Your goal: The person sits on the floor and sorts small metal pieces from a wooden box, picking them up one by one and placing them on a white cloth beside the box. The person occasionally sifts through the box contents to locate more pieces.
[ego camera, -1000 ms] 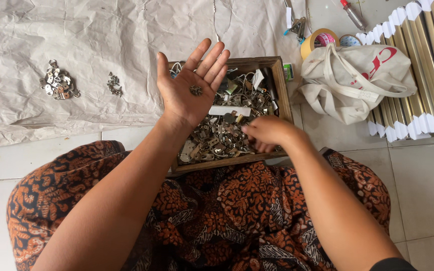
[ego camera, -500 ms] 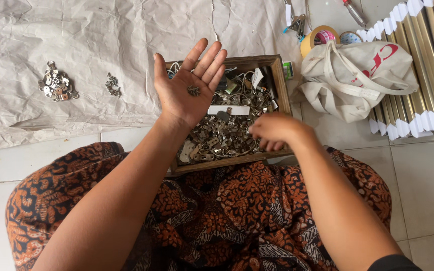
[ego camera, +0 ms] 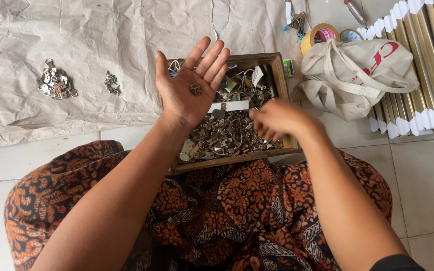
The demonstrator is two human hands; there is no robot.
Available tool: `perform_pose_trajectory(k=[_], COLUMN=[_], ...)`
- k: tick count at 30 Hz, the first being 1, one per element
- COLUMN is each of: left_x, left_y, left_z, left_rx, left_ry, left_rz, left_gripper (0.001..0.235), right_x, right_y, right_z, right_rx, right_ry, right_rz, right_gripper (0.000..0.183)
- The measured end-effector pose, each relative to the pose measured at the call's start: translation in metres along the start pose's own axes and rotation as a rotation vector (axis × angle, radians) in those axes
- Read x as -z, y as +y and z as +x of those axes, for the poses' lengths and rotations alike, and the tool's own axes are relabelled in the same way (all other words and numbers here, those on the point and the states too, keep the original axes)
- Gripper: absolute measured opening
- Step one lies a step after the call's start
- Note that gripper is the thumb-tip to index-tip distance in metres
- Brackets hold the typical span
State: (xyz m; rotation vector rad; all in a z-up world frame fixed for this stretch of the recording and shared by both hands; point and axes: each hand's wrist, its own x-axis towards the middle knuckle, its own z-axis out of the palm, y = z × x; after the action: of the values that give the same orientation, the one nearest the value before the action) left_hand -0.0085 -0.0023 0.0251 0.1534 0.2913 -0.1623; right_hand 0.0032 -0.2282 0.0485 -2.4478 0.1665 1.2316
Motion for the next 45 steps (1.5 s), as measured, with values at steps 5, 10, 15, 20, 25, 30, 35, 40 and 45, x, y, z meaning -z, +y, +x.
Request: perform_pose_trajectory(k=[5,10,15,20,25,30,35,40,45], left_x=[-0.002,0.003,-0.002,-0.003,-0.002,0.001,-0.004,-0.003,0.001], left_y=[-0.001,0.003,0.002,0.001,0.001,0.003,0.002,0.002,0.001], left_z=[-0.002,0.000,-0.004,-0.004,-0.007,-0.007,-0.009,-0.009,-0.008], left_rx=[0.004,-0.008,-0.011,-0.012,-0.007,-0.002,-0.001,0.002,0.001], left_ry=[0.020,0.002,0.006,0.010,-0.001,-0.007,-0.011,-0.025,-0.052], left_rz=[-0.005,0.001,0.004,-0.001,-0.009,-0.023,-0.028,-0.035,-0.022], left_gripper=[0.103,0.103,0.104,0.105,0.105,0.105,0.105,0.104,0.103], right_x=[-0.025,-0.018,0.000,-0.013,-0.035,-0.051,-0.044,-0.040,-0.055], right_y=[-0.006,-0.003,0.004,0.028,0.019,0.032,0.031,0.044,0.068], right_z=[0.029,0.046,0.022,0.017,0.021,0.050,0.029,0.033,0.081], right_rx=[0.061,0.297,0.226,0.183,0.094,0.162,0.134,0.135,0.161], right_ry=[-0.158,-0.014,0.157,0.242,0.110,0.236,0.333,0.416,0.238], right_rz=[-0.124,0.382,0.275,-0.113,-0.212,-0.335,-0.389,-0.452,-0.494], right_gripper=[0.054,0.041,0.024,0.017,0.013,0.010,0.015,0.010,0.011])
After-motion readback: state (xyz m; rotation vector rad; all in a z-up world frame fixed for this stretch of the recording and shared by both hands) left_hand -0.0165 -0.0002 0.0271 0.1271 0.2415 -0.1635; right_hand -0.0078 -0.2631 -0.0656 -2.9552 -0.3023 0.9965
